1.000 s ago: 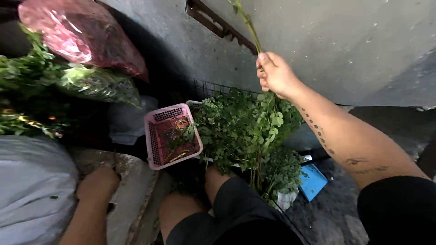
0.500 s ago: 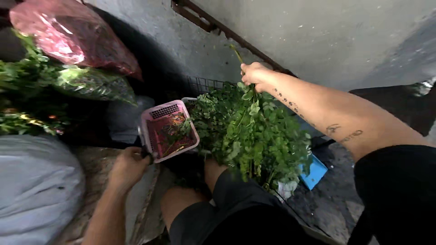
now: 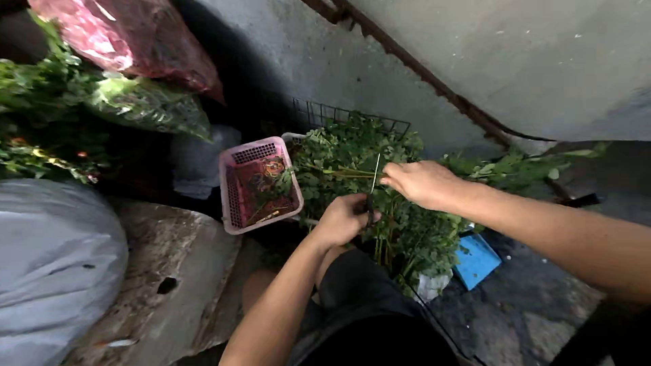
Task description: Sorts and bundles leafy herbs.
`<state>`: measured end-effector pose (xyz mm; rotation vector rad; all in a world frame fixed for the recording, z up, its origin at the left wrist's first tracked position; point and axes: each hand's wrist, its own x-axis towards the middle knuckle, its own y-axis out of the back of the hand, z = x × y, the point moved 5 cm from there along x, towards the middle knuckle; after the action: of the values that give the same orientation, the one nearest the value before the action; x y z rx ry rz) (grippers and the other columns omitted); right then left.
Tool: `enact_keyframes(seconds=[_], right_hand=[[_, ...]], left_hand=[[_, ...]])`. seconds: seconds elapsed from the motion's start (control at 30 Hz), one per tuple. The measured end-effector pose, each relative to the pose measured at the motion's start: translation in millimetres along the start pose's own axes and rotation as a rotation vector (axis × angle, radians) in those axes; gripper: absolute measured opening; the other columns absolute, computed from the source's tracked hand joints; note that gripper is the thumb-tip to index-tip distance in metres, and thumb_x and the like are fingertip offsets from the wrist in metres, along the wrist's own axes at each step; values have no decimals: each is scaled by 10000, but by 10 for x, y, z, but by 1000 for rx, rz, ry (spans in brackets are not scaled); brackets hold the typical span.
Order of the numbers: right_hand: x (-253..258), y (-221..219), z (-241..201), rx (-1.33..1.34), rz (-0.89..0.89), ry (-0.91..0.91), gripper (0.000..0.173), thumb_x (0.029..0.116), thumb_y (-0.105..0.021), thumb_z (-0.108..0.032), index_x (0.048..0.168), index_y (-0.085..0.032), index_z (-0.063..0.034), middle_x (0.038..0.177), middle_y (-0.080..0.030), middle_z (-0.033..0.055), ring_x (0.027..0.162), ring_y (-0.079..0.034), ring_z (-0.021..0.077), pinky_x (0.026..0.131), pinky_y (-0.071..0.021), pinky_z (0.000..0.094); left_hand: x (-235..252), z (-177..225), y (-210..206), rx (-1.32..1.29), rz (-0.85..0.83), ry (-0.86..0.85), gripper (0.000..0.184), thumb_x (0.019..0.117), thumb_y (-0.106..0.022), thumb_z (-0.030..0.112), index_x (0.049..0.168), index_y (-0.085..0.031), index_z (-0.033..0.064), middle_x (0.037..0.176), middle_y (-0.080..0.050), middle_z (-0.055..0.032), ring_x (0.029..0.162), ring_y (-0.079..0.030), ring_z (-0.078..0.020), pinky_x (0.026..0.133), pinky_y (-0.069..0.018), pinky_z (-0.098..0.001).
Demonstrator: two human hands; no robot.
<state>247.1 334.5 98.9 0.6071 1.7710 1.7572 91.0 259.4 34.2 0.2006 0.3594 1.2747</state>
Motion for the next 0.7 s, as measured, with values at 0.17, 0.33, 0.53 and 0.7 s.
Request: enact_keyframes(seconds=[0.17, 0.33, 0.53, 0.7], right_hand=[[151, -301, 271, -57, -22, -19, 404, 1113, -397, -388, 1083, -603, -42, 917, -673, 172, 836, -712, 383, 708, -584, 540], [257, -836, 493, -44, -150, -83, 387, 1107, -417, -381, 1137, -620, -53, 1007, -693, 168, 899, -717, 382, 758, -587, 547], [119, -1136, 492, -59, -269, -76, 344, 1104, -427, -362, 1155, -608, -75, 1002, -685, 160, 882, -713, 378, 738, -585, 548], [43, -850, 500, 139, -247, -148, 395, 1102, -424, -369, 1209, -606, -35, 1007, -693, 225, 943, -700, 456, 799, -554, 647]], left_hand=[[348, -140, -145, -70, -133, 132, 275, 1006, -664, 221, 1237, -668, 72, 997, -741, -28, 865, -712, -95, 765, -596, -273], [610, -480, -448, -319, -153, 308, 231, 1037, -613, 178, 1197, -654, 17, 889, -730, -54, 771, -710, -127, 679, -589, -269], [643, -660, -592, -324, -109, 420, 230, 1023, -644, 202, 1172, -677, 30, 883, -726, -36, 721, -697, -100, 646, -582, -245], [1, -516, 303, 63, 156, 317, 476, 974, -714, 342, 1347, -595, 73, 1007, -742, -99, 848, -734, -183, 795, -624, -400]])
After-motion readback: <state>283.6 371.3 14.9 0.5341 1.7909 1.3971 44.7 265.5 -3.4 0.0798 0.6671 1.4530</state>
